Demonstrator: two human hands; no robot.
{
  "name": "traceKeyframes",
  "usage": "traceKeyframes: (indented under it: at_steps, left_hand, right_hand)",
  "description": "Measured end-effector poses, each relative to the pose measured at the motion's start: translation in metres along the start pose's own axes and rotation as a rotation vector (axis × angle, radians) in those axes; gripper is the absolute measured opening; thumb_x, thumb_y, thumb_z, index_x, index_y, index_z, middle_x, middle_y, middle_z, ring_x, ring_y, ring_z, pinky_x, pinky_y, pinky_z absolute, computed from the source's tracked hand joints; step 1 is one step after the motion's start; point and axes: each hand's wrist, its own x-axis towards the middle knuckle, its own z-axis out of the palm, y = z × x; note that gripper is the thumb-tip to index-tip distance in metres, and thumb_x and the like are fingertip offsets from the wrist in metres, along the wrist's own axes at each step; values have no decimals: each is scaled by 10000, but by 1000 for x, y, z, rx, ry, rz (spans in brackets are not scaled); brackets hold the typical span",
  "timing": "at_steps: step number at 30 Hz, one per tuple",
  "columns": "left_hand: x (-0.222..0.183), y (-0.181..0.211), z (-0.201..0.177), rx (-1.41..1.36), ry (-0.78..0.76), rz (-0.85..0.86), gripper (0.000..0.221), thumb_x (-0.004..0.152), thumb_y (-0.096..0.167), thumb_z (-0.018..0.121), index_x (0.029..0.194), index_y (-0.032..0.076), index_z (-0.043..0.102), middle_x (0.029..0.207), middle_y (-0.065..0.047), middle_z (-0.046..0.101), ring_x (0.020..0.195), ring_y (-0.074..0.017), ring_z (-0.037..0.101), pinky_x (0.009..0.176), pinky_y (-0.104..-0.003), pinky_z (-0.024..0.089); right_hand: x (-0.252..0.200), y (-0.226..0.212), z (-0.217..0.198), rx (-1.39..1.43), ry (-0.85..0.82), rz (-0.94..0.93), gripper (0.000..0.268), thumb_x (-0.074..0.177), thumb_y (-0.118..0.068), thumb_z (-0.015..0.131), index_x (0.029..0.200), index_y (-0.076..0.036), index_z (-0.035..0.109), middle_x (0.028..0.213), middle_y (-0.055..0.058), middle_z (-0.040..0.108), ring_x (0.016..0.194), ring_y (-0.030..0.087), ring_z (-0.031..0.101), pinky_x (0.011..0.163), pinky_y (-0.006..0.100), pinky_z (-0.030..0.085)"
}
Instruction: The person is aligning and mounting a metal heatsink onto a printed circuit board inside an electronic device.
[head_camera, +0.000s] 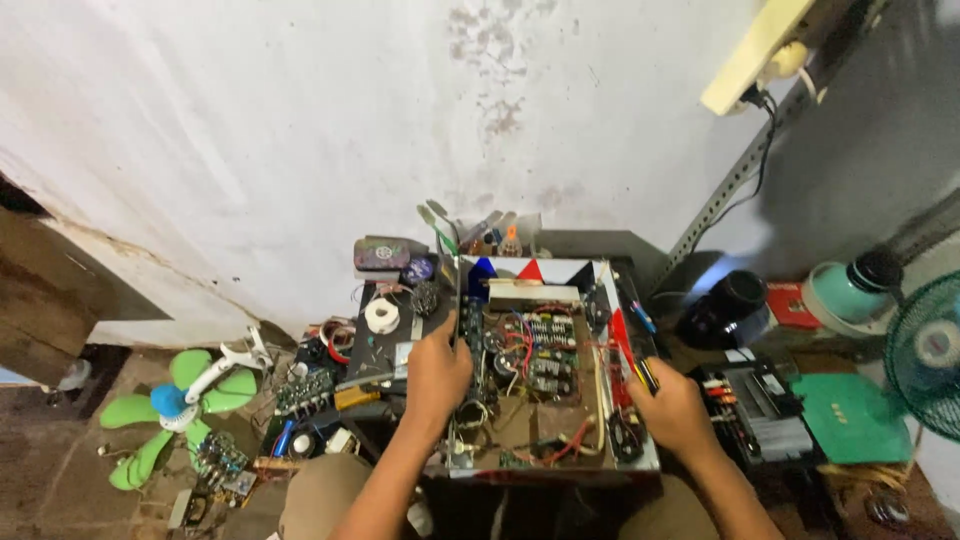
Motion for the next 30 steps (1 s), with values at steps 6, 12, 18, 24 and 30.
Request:
traceKeyframes:
  at_steps: [6, 12, 18, 24, 30]
  left_hand:
    - [9, -29, 26, 282, 5, 145, 544, 810, 37, 614, 1340, -84, 595, 757, -269, 720, 535, -398, 658, 509, -472, 527]
    - [-1, -12, 19, 484, -77, 87, 573, 895, 112, 562, 1435, -72, 501, 661, -188, 702, 478, -341, 653, 455, -441, 525]
    - [8, -17, 24, 560, -10, 198, 567, 800, 61, 597, 1335, -126, 566, 657, -209, 706, 470, -336, 662, 453, -419, 538]
    - [17, -27, 32, 661, -42, 243, 607, 735, 78, 635, 1300, -136, 574, 655, -196, 709, 488, -346, 678, 486, -418, 547]
    - [35, -16, 18, 634, -206, 108, 159, 788, 69, 626, 933, 7, 647, 778, -217, 717, 665, -425, 716, 618, -508, 583]
  right_hand:
    - [2, -3, 0, 66, -9, 69, 126, 839, -116, 694, 905, -22, 744, 538, 52, 632, 453, 162, 454, 443, 313, 378]
    - [-1, -7, -3, -65, -34, 98, 141, 893, -193, 655, 858, -56, 662, 529, 81, 597, 446, 224, 472, 482, 378, 400]
    - [2, 1, 2, -145, -58, 98, 145, 895, -216, 643, 960, -87, 658, 725, 153, 721, 639, 383, 619, 667, 459, 510]
    - [9, -13, -3, -232, -159, 200, 243, 911, -292, 605, 1069, -122, 676, 817, 141, 789, 735, 384, 720, 706, 464, 542]
    - [4, -19, -5, 30, -82, 200, 171, 914, -184, 638, 828, -41, 673, 545, 72, 622, 463, 193, 475, 478, 346, 393]
